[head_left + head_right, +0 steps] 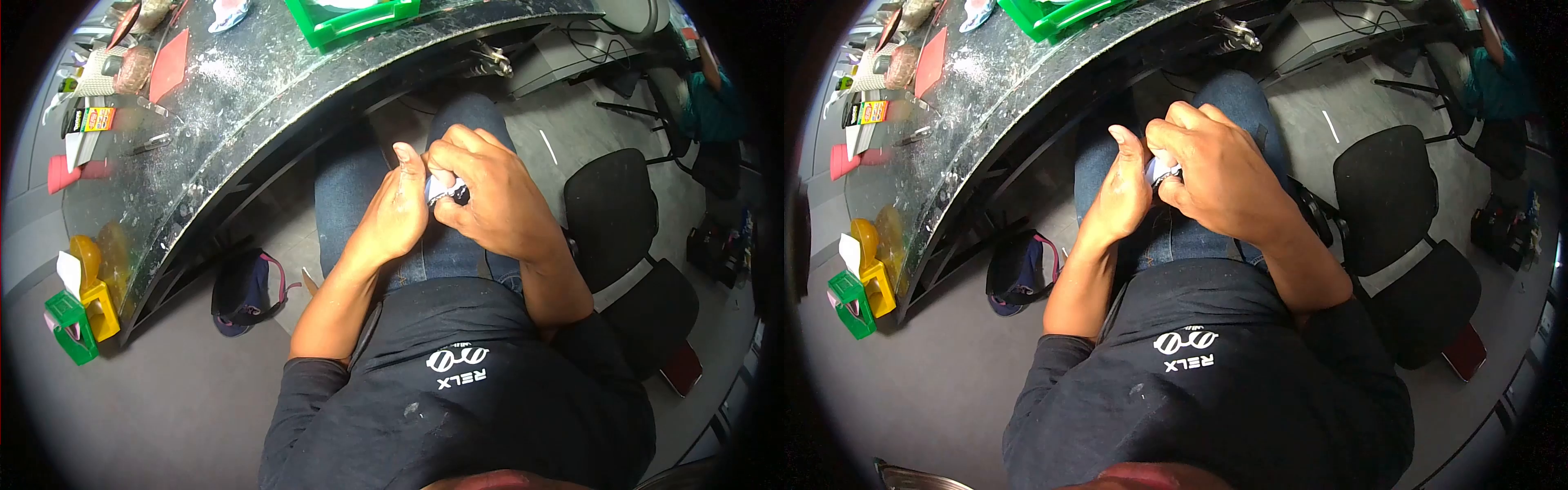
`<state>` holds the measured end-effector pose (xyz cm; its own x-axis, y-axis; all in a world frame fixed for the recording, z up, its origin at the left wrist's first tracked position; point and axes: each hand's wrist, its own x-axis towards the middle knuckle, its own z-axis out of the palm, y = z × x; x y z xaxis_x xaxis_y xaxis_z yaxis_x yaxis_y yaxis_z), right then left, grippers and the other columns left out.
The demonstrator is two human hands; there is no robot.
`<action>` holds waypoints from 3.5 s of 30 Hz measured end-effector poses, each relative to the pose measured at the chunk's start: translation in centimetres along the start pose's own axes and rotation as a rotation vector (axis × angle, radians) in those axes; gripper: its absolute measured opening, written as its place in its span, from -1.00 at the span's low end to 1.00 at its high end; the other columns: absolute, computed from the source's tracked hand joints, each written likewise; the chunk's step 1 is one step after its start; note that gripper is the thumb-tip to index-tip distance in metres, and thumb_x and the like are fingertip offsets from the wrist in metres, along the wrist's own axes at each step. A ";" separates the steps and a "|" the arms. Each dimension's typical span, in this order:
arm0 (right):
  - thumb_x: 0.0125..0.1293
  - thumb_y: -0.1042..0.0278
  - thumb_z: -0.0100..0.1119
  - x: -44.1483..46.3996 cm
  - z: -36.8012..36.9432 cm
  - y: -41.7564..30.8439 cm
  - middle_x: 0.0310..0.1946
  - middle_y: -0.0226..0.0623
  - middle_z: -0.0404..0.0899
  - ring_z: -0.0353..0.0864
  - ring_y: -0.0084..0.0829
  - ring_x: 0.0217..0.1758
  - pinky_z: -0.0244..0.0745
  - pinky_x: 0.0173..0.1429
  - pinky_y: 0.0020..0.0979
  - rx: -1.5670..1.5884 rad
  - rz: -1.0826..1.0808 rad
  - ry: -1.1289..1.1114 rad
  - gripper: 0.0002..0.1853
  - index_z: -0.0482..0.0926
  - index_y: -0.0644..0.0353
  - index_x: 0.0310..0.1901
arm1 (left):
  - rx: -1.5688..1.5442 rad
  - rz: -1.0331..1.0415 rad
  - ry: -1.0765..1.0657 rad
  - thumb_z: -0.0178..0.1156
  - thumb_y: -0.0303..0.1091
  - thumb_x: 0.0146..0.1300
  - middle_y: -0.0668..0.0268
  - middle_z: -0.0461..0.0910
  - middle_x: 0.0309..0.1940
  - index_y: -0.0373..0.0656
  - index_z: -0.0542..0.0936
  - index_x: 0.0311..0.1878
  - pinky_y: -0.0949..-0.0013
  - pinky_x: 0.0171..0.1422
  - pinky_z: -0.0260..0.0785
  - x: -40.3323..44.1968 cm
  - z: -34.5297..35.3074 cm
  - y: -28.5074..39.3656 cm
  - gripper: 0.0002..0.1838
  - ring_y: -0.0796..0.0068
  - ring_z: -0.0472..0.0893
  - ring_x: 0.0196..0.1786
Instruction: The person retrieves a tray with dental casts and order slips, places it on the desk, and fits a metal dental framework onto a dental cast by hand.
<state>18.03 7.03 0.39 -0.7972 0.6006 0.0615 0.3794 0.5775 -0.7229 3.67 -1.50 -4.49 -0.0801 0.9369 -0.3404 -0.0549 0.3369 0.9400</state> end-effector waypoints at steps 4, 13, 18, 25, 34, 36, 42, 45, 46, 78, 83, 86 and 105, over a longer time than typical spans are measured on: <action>-0.04 0.49 0.31 0.0 -0.1 -0.1 -0.28 -0.23 0.48 0.46 -0.07 -0.20 0.41 -0.04 -0.15 -0.001 0.017 -0.008 -0.73 0.49 0.21 -0.26 | -0.021 0.018 -0.010 -0.69 0.32 0.61 0.17 0.67 -0.29 -0.29 0.62 -0.09 0.25 0.00 0.46 0.1 0.0 -0.3 -0.04 0.31 0.61 -0.21; -0.01 0.52 0.46 0.8 0.5 0.7 -0.05 -0.18 0.57 0.60 -0.14 0.04 0.52 0.13 -0.22 0.193 -0.025 0.289 -0.66 0.56 0.20 -0.18 | -0.938 0.173 -0.156 -0.07 -0.08 0.55 -0.09 0.68 -0.07 -0.37 0.48 0.26 0.41 -0.36 0.48 1.8 -0.9 -1.0 -0.48 0.38 0.65 -0.29; -0.02 0.56 0.47 0.5 1.3 0.4 -0.05 -0.23 0.56 0.61 -0.30 -0.06 0.55 -0.01 -0.32 0.338 -0.011 0.261 -0.71 0.57 0.22 -0.25 | -1.008 0.193 -0.239 -0.10 -0.04 0.60 -0.05 0.68 -0.13 -0.37 0.57 0.09 0.49 -0.40 0.41 1.8 -0.9 -1.6 -0.49 0.42 0.64 -0.30; -0.06 0.64 0.42 0.7 1.8 0.3 -0.05 -0.29 0.50 0.50 -0.58 -0.27 0.46 -0.21 -0.50 0.319 -0.077 0.253 -0.71 0.50 0.23 -0.31 | -0.906 0.209 -0.188 -0.15 -0.02 0.69 0.06 0.66 -0.22 -0.32 0.58 -0.09 0.50 -0.33 0.43 1.7 -0.8 -1.3 -0.48 0.46 0.63 -0.29; -0.02 0.63 0.33 0.8 1.6 -0.2 -0.09 -0.23 0.47 0.57 -0.41 -0.28 0.54 -0.20 -0.39 0.336 -0.013 0.192 -0.76 0.53 0.33 -0.28 | -0.912 0.167 -0.176 -0.08 -0.11 0.65 0.08 0.66 -0.20 -0.32 0.58 -0.11 0.33 -0.05 0.62 1.8 -0.8 -1.5 -0.57 0.33 0.69 -0.17; -0.02 0.63 0.33 0.9 1.7 -0.2 -0.09 -0.23 0.47 0.57 -0.41 -0.28 0.55 -0.21 -0.39 0.317 -0.027 0.191 -0.76 0.53 0.33 -0.28 | -0.904 0.193 -0.137 -0.07 -0.12 0.64 0.08 0.67 -0.21 -0.33 0.58 -0.07 0.33 -0.05 0.62 2.0 -0.7 -1.7 -0.58 0.34 0.69 -0.18; 0.03 0.59 0.41 0.9 1.2 0.4 -0.06 -0.20 0.54 0.61 -0.37 -0.22 0.56 -0.11 -0.38 0.313 0.005 0.175 -0.75 0.54 0.32 -0.27 | -1.034 0.070 -0.144 -0.14 -0.03 0.67 0.02 0.65 -0.24 -0.31 0.59 -0.08 0.47 -0.48 0.43 2.2 -0.5 -1.9 -0.50 0.43 0.61 -0.41; 0.05 0.55 0.47 1.0 1.4 0.7 -0.02 -0.18 0.60 0.65 -0.37 -0.16 0.56 -0.05 -0.39 0.279 -0.046 0.230 -0.74 0.56 0.30 -0.25 | -1.212 0.095 -0.382 -0.23 0.08 0.68 -0.05 0.65 -0.14 -0.28 0.55 0.01 0.41 -0.40 0.55 2.7 -1.2 -2.3 -0.43 0.34 0.70 -0.29; 0.06 0.55 0.48 0.8 1.4 0.8 0.00 -0.17 0.62 0.66 -0.37 -0.13 0.57 -0.04 -0.38 0.261 -0.060 0.241 -0.73 0.58 0.29 -0.24 | -1.213 0.094 -0.381 -0.23 0.08 0.68 -0.05 0.65 -0.14 -0.28 0.55 0.01 0.41 -0.40 0.55 2.6 -1.1 -2.1 -0.43 0.34 0.70 -0.29; 0.37 0.27 0.41 0.1 0.6 4.6 -0.17 -0.43 0.53 0.58 -0.46 -0.11 0.49 0.06 -0.39 2.153 0.023 -0.204 -0.48 0.41 0.21 0.25 | -1.193 0.048 -0.285 -0.30 0.22 0.65 -0.05 0.65 -0.16 -0.26 0.55 0.03 0.36 -0.52 0.41 2.2 -1.4 -2.0 -0.32 0.31 0.55 -0.45; 0.42 0.34 0.37 -0.2 0.3 3.9 -0.18 -0.32 0.62 0.68 -0.42 -0.17 0.59 -0.02 -0.40 1.792 0.140 0.027 -0.59 0.48 0.31 0.18 | -1.151 -0.017 -0.217 -0.27 0.26 0.63 -0.06 0.68 -0.23 -0.27 0.57 0.02 0.33 -0.56 0.43 2.4 -1.0 -2.3 -0.29 0.26 0.62 -0.50; 0.41 0.54 0.35 0.0 1.5 2.8 -0.16 -0.19 0.75 0.73 -0.53 -0.09 0.64 0.05 -0.46 0.829 0.116 0.360 -0.79 0.64 0.40 0.01 | -1.197 -0.040 -0.196 -0.22 0.20 0.62 -0.04 0.71 -0.22 -0.30 0.62 -0.01 0.19 -0.47 0.59 2.8 -0.1 -3.1 -0.32 0.10 0.74 -0.37; 0.45 0.68 0.21 -1.2 -0.9 4.0 -0.13 -0.23 0.70 0.70 -0.59 -0.09 0.63 0.01 -0.54 0.798 0.152 0.531 -0.75 0.61 0.44 0.13 | -1.425 0.079 -0.373 -0.24 0.26 0.63 -0.54 0.32 0.38 -0.40 0.52 0.26 -0.17 0.44 0.49 3.0 0.1 -2.0 -0.22 -0.37 0.47 0.42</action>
<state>20.93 9.19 -1.96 -0.3756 0.9224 0.0900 -0.1254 0.0457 -0.9911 3.59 0.66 -7.43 0.1137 0.9919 -0.0566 -0.9911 0.1172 0.0635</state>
